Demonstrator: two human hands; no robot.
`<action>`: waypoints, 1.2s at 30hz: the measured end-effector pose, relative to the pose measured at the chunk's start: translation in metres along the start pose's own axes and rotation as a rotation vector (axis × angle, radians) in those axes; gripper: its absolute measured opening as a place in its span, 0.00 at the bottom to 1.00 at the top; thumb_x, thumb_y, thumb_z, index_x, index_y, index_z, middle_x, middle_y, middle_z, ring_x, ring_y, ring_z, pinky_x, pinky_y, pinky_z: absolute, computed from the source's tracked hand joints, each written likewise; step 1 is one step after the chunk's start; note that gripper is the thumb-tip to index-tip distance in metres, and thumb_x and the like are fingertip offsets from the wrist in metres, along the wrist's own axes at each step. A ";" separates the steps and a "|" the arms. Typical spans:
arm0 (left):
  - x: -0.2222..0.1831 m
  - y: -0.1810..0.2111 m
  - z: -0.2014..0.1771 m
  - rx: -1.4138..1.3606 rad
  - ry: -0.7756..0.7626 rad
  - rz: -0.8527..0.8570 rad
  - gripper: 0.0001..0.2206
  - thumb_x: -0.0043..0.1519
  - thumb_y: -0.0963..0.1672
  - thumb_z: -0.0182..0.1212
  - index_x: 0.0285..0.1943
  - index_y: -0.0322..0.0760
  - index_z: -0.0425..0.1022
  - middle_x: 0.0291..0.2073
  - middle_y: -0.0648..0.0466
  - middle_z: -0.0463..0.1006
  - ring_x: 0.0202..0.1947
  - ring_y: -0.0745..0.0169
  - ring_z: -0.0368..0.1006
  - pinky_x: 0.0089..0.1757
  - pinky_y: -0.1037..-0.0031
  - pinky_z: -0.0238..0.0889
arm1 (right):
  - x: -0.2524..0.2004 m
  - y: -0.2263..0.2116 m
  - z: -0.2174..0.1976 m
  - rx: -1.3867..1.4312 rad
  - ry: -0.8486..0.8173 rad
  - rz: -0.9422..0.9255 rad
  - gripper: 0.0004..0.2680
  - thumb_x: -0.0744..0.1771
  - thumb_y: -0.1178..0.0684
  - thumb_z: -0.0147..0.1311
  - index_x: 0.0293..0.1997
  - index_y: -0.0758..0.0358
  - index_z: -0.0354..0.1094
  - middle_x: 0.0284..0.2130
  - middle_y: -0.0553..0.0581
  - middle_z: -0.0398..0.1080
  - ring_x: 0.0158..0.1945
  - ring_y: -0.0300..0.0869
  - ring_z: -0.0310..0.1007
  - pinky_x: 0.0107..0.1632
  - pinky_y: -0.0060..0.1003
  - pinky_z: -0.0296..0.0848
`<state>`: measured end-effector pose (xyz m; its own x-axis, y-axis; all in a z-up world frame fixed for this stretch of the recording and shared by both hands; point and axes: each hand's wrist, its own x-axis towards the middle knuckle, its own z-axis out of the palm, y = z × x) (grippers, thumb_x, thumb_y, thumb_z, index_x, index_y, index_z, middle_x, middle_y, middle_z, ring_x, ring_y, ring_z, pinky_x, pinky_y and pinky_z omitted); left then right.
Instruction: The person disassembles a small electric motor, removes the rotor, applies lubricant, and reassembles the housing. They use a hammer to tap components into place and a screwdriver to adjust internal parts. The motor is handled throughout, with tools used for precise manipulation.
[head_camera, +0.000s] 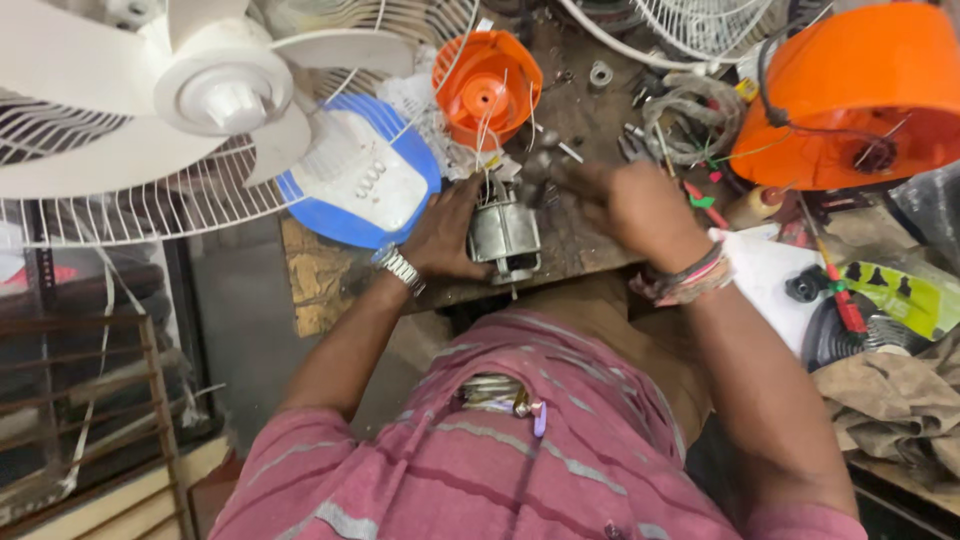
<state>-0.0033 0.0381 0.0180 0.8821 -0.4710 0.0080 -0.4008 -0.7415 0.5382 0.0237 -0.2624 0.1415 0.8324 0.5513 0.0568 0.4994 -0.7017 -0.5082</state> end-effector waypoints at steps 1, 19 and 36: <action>0.005 -0.001 -0.003 0.000 -0.024 -0.004 0.65 0.34 0.56 0.80 0.78 0.27 0.41 0.70 0.32 0.59 0.69 0.34 0.57 0.64 0.48 0.50 | 0.002 -0.002 -0.001 -0.042 -0.110 -0.028 0.15 0.64 0.52 0.58 0.58 0.48 0.73 0.40 0.63 0.77 0.39 0.59 0.77 0.43 0.52 0.74; -0.004 -0.006 -0.005 -0.067 -0.059 0.100 0.65 0.37 0.54 0.79 0.79 0.26 0.36 0.73 0.27 0.52 0.73 0.30 0.51 0.67 0.55 0.48 | -0.051 0.047 0.042 0.159 0.060 0.213 0.21 0.59 0.57 0.61 0.59 0.61 0.69 0.47 0.68 0.75 0.47 0.59 0.75 0.47 0.49 0.72; 0.037 -0.015 0.029 -0.612 0.030 -0.582 0.46 0.52 0.63 0.65 0.68 0.23 0.64 0.59 0.37 0.75 0.58 0.48 0.75 0.56 0.63 0.66 | -0.077 0.003 0.161 0.424 -0.108 0.551 0.25 0.61 0.41 0.68 0.56 0.69 0.64 0.38 0.67 0.77 0.41 0.51 0.80 0.45 0.43 0.77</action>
<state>0.0281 0.0181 -0.0148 0.9161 -0.0751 -0.3939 0.3164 -0.4684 0.8249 -0.0780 -0.2345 -0.0028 0.8978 0.2235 -0.3795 -0.1430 -0.6670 -0.7312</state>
